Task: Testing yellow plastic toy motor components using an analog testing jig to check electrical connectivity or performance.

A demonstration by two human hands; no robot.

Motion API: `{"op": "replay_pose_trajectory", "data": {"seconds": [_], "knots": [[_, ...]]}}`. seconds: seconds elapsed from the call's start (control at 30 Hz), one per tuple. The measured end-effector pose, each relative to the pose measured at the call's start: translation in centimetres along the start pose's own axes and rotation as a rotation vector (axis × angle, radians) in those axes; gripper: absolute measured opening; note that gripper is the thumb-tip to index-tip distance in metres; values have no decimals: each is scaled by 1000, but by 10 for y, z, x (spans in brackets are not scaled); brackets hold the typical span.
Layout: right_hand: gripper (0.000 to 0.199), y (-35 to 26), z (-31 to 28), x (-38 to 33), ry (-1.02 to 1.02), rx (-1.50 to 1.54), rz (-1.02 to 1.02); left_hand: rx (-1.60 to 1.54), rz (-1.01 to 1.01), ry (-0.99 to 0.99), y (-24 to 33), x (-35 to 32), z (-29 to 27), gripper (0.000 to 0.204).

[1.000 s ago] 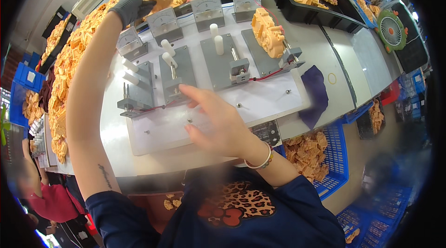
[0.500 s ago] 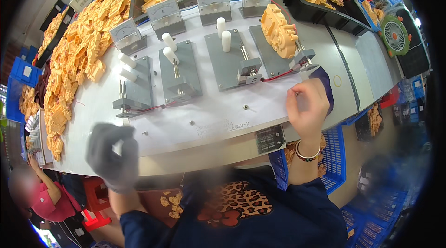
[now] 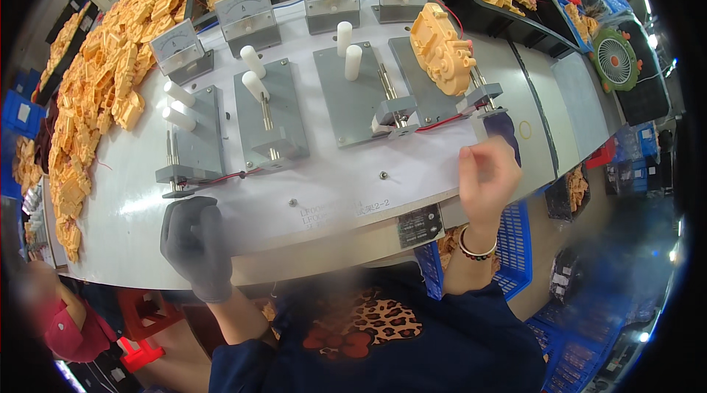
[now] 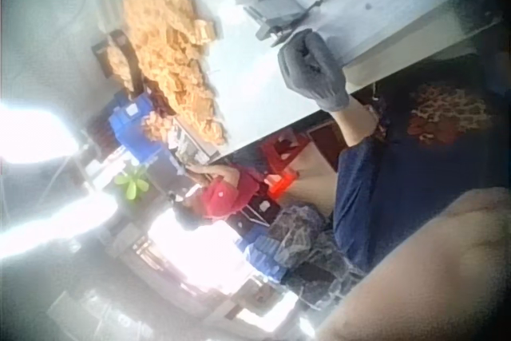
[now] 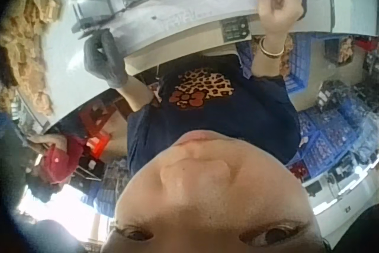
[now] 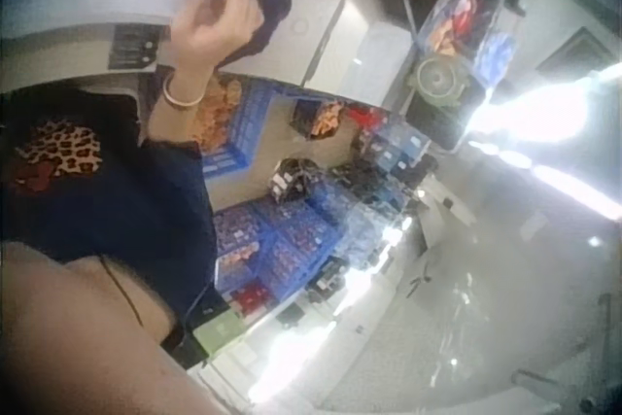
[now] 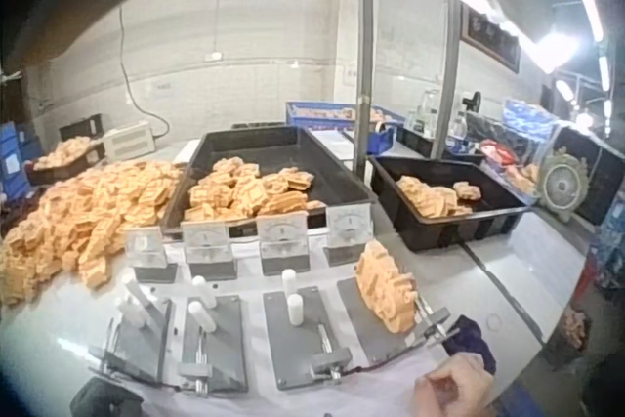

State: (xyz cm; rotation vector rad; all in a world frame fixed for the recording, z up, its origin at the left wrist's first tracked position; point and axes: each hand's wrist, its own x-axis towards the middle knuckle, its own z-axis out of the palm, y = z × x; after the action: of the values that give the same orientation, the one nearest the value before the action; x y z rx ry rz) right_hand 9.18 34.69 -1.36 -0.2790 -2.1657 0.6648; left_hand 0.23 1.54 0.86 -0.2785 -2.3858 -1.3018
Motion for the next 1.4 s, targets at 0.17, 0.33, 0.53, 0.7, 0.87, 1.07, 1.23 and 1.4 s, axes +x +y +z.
{"op": "replay_pose_trajectory", "data": {"seconds": [0.17, 0.33, 0.53, 0.7, 0.87, 1.07, 1.23, 1.4], "knots": [[7, -1, -15, 1, -80, 298, 257, 26, 41, -41, 0, 0, 0, 6], [6, 8, -22, 1, -176, 404, 259, 44, 36, -45, 0, 0, -2, 6], [6, 11, -27, 3, -236, 397, 268, 36, 20, -37, 0, -1, -1, 6], [7, 14, -24, 1, -229, 366, 247, 36, 38, -46, 0, 0, -1, 6], [7, 13, -17, 2, -204, 316, 266, 27, 13, -39, 2, 1, -1, 6], [7, 16, -16, 1, -208, 318, 244, 7, 32, -28, -1, -1, 0, 6], [7, 14, -15, -2, -168, 322, 256, -15, 36, -55, -1, 0, 0, 5], [7, 13, -14, -1, -176, 295, 207, -14, 33, -34, -2, -1, -1, 5]]}}
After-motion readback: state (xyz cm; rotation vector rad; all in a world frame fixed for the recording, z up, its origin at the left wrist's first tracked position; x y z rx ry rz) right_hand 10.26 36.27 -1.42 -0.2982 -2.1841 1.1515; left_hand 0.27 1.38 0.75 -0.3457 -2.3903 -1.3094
